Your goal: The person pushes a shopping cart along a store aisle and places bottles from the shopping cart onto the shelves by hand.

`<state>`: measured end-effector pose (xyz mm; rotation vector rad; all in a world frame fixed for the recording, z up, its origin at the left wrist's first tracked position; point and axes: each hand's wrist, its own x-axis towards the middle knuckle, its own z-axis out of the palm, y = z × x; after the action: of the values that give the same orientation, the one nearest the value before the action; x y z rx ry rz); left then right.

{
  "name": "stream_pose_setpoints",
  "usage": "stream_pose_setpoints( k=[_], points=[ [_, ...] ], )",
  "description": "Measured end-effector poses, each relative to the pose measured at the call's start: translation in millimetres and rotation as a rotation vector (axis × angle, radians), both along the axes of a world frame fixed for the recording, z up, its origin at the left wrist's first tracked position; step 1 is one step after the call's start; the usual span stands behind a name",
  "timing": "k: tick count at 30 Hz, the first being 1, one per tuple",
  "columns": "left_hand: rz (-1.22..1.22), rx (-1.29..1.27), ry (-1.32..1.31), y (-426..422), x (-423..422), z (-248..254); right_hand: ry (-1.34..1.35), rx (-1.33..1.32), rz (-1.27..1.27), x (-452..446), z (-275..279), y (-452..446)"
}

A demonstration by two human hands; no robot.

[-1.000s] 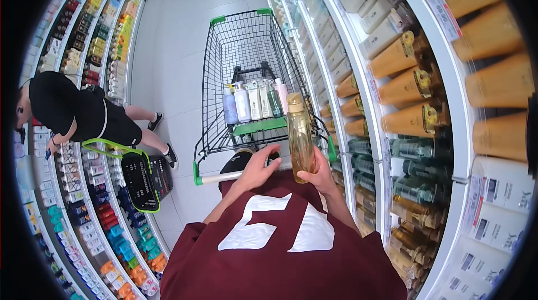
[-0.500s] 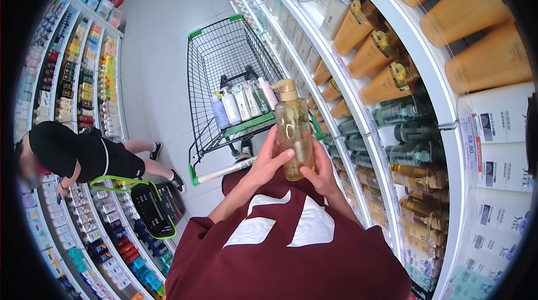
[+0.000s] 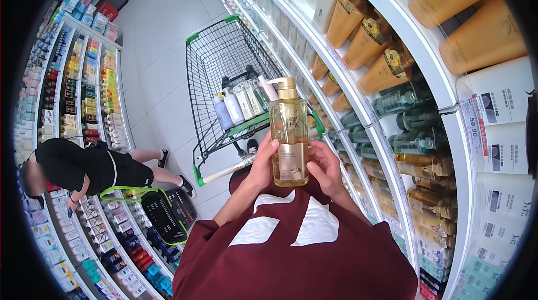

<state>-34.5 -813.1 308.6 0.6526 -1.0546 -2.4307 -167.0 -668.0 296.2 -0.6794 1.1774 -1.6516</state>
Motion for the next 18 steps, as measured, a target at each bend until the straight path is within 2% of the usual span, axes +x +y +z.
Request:
stream_pose_setpoints(
  k=[7, 18],
  points=[
    [0.023, 0.084, 0.026, 10, -1, 10, 0.009, 0.010, -0.006, 0, -1, 9],
    [0.025, 0.038, 0.007, 13, 6, 2, -0.007, 0.011, 0.030, -1, 0, 11]
  ],
)
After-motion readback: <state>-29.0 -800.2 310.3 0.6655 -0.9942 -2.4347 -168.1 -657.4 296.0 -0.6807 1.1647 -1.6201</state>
